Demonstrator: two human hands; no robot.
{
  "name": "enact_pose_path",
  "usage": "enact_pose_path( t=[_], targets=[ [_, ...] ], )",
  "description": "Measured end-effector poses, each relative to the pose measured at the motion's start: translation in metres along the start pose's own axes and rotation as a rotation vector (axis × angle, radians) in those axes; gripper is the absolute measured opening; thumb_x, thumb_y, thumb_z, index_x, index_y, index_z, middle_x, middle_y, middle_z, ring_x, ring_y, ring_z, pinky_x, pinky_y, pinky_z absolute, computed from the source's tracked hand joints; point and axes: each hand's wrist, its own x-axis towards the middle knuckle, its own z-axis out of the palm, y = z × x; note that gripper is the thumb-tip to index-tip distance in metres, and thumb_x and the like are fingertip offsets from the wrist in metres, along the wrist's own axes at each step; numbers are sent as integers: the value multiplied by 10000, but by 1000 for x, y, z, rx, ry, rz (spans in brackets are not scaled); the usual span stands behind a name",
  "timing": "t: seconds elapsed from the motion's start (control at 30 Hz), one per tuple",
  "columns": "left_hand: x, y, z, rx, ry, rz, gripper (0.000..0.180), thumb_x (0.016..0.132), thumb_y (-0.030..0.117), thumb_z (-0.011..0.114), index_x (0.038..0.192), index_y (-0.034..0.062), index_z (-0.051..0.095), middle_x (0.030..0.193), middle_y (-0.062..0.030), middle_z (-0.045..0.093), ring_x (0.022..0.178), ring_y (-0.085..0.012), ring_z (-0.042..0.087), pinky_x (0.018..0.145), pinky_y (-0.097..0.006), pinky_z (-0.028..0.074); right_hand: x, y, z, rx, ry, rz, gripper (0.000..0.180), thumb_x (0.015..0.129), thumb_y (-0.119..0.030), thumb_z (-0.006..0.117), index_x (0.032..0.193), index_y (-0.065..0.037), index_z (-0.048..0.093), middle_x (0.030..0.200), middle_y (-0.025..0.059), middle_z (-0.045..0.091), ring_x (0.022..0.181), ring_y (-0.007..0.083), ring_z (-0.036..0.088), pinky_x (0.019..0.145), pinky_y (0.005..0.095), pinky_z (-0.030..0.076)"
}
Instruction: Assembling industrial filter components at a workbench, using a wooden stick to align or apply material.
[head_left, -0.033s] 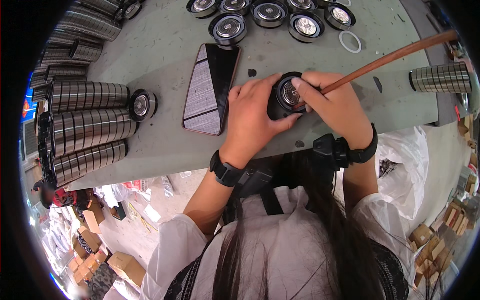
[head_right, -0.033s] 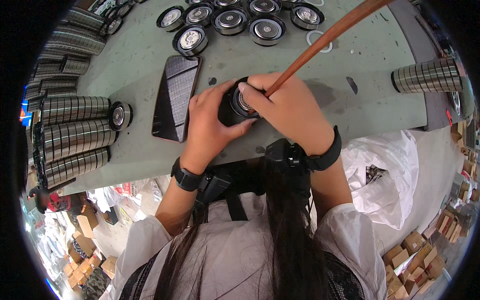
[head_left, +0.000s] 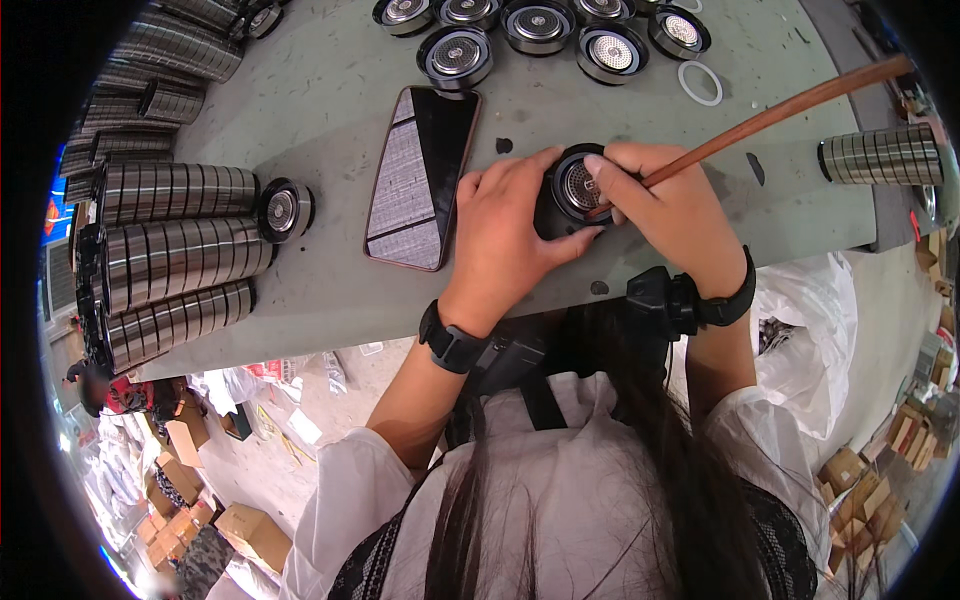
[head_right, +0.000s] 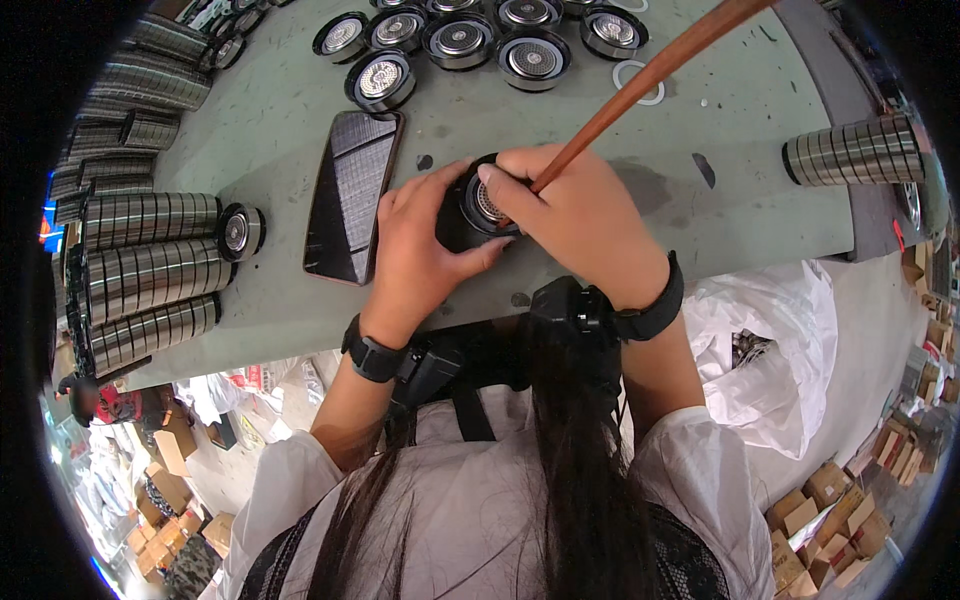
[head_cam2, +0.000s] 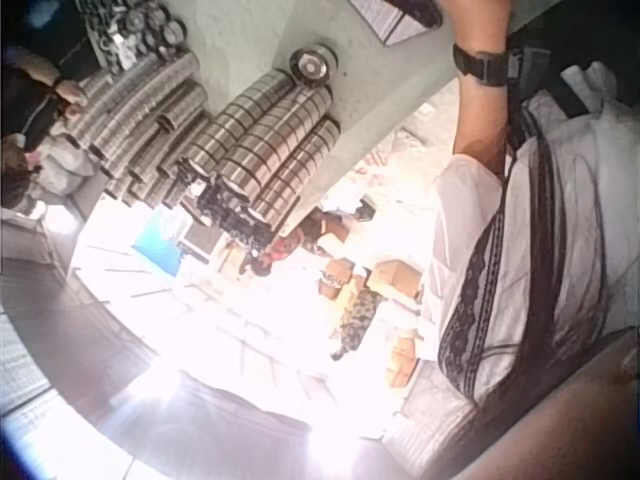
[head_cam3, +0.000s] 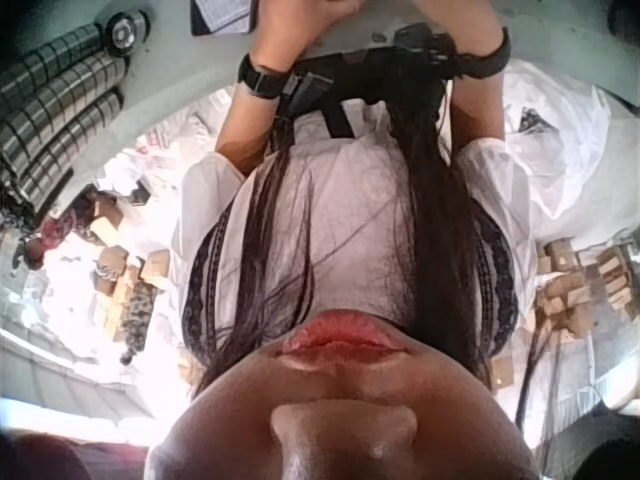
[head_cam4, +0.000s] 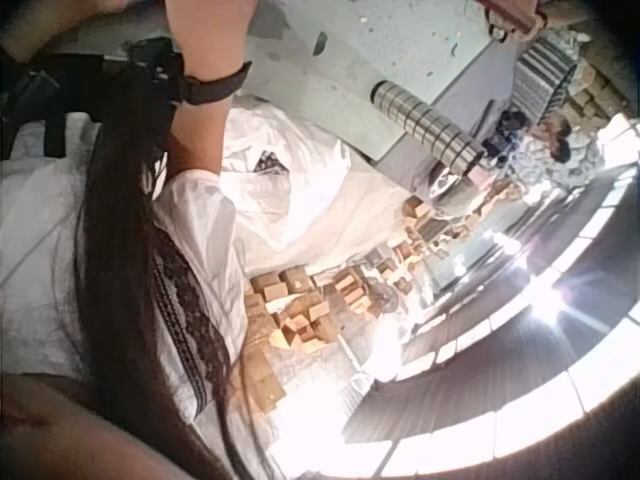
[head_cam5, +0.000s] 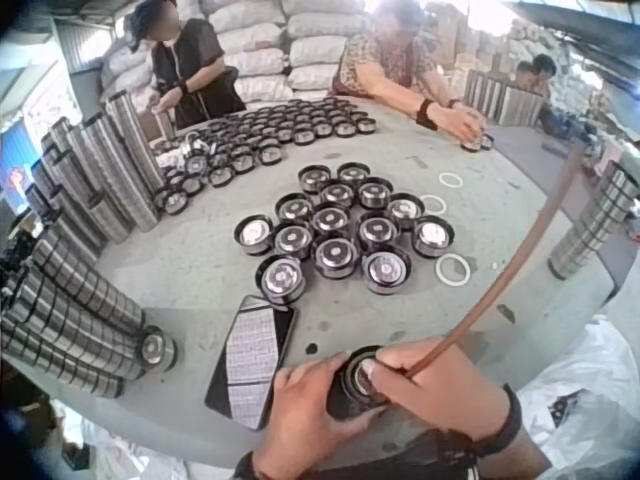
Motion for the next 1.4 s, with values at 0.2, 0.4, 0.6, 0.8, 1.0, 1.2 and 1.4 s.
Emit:
enact_pose_path(
  t=[0.2,0.4,0.6,0.8,1.0,1.2,1.4],
  targets=[
    [0,-1,-2,19,6,1,687,580,261,826,1179,63,554,1044,-80,621,1008,-247,559,894,-377,355,4,-4,-7,-96,-17,31,278,873,-244,567,757,9,576,592,144,517,548,271,506,547,360,394],
    [-2,2,-1,20,5,2,689,585,271,827,1181,59,552,1055,-79,622,1021,-246,555,910,-379,346,7,-2,-19,-220,20,6,305,910,-228,543,716,6,538,578,38,509,515,106,472,501,266,370],
    [-5,0,-1,11,-17,-25,689,589,281,826,1182,57,556,1060,-86,621,1038,-248,550,923,-383,341,9,1,-17,-363,70,-126,311,904,-235,550,716,11,515,575,56,488,507,132,449,504,294,358],
    [1,0,-3,20,-15,-23,691,588,286,829,1179,52,558,1057,-91,620,1033,-255,550,922,-388,343,10,-1,-15,-247,49,-119,262,861,-231,583,750,5,572,639,188,515,598,371,503,538,407,381],
    [7,-1,-6,9,-17,-31,695,577,273,832,1177,53,557,1068,-113,612,1041,-285,548,930,-400,361,13,1,-7,-159,20,-162,241,852,-218,595,756,2,581,655,186,532,606,364,525,541,401,396],
    [-3,6,5,15,-56,-65,640,610,296,809,1143,55,550,1093,-120,592,1051,-305,534,922,-421,352,1,0,4,-333,20,-261,252,875,-313,553,783,-86,611,695,153,569,653,351,572,552,420,435],
    [-15,3,1,107,-38,-38,773,578,313,835,1196,-10,501,1073,-159,580,1035,-337,522,932,-420,353,8,6,27,-320,217,-270,261,875,-280,579,750,-51,582,668,138,561,668,335,574,574,417,428]
  ],
)
